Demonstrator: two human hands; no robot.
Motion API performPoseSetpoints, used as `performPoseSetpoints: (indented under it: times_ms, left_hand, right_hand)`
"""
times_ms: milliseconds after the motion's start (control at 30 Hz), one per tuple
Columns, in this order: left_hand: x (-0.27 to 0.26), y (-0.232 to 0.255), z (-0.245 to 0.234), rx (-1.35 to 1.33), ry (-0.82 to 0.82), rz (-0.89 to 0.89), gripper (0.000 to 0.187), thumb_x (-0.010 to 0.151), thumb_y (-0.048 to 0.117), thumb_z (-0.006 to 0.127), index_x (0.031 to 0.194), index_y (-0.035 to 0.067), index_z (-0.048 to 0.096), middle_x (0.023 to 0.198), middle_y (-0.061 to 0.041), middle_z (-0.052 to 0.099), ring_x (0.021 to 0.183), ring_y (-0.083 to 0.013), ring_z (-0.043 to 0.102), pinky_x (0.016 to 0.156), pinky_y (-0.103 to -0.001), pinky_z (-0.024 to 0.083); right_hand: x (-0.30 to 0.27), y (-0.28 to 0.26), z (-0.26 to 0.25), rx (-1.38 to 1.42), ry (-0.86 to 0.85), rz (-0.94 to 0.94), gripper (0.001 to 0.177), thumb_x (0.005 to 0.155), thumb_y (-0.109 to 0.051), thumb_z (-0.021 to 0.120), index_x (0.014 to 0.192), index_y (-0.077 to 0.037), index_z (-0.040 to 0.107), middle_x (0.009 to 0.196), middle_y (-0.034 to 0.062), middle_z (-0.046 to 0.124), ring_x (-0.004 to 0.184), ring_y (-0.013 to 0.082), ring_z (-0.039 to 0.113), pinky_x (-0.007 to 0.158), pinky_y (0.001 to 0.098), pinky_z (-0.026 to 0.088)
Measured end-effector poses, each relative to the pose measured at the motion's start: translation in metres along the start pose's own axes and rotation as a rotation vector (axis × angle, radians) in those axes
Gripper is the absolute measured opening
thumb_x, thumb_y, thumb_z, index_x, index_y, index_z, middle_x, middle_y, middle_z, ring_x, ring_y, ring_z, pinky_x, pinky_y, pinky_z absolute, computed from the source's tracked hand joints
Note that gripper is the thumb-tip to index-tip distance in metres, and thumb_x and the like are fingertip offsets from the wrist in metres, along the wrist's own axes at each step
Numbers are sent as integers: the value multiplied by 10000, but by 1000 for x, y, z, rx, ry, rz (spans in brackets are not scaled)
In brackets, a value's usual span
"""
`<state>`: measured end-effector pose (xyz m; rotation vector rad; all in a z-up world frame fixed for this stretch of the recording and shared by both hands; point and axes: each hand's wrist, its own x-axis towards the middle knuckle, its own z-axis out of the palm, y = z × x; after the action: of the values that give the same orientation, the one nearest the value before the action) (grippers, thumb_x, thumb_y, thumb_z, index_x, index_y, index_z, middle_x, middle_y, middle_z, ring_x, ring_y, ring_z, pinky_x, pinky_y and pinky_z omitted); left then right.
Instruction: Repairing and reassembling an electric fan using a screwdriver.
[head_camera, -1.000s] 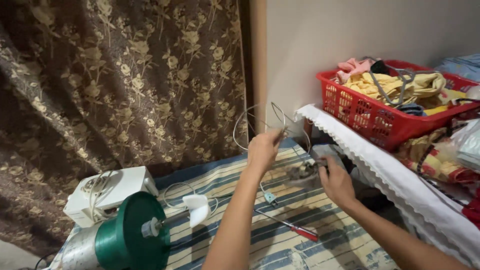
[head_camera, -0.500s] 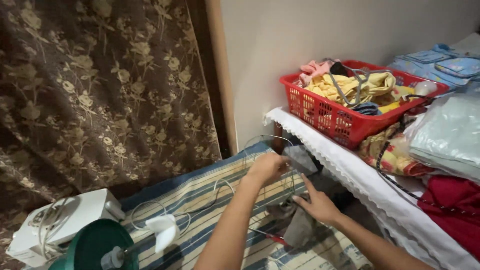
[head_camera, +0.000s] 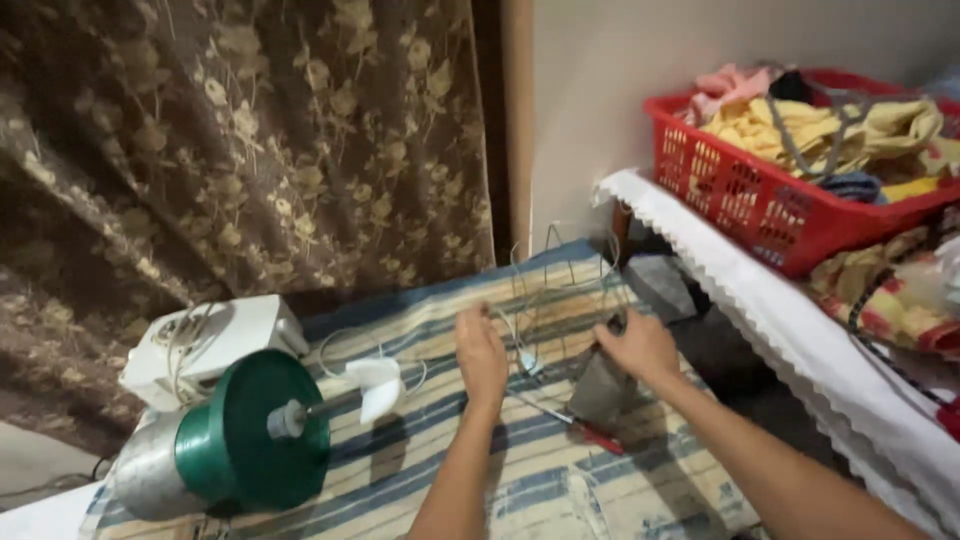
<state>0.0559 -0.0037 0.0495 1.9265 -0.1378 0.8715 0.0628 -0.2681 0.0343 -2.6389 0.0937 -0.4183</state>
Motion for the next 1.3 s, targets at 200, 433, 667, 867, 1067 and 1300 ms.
performPoseSetpoints:
  times_ms: [200,433,667,867,1067,1300]
  left_hand:
    - [-88,-63,-1,119,-568,-29,380,831,11,600,1207,65,607,1136,-202,640,1074,-411,612,929,-487,493]
    - [-87,-41,-53,-26,-494,-328,483,891,189,692,1326,57,528,1253,-167,649,1110,-339,671,963,-420,527]
    - [-114,-35,-93,401,-385,-348,660,833,264,780,1365,13,482,1336,-220,528,1220,-413,517,1009,-475,452]
    - [-140,-52,-103,345,-368,-349,644,841,225,753,1396,33,487,1269,-210,568,1197,-417,542,993,-488,458]
    - [-157,-73,-96,222,-362,-258,555,861,195,735,1351,28,537,1174,-221,624,1117,-422,587,966,-480,478]
    - [-158,-20,-95,150,-417,-439,559,804,271,821,1291,95,612,1067,-158,726,909,-310,696,803,-409,550]
  right_hand:
    - [-13,-4,-29,116,178,-48,559,834,-469,691,1045,48,689,906,333,695,880,502,674,775,540,553]
    - [-39,-46,-8,242,142,-66,489,902,-467,671,905,19,618,752,276,638,727,470,655,674,513,516]
    - [-66,-62,46,242,-38,-75,577,900,-538,621,1118,-8,554,775,271,673,726,468,668,624,525,514]
    - [-81,-59,37,265,-220,-48,795,904,-637,611,1372,-24,419,838,258,691,765,437,701,659,520,537]
    - [-118,-48,19,402,-36,-41,761,921,-543,646,1467,-79,387,953,292,696,903,430,710,792,506,538]
    - [-136,-41,17,473,-173,40,606,904,-548,665,1252,-58,584,1115,183,729,1062,339,714,889,434,550]
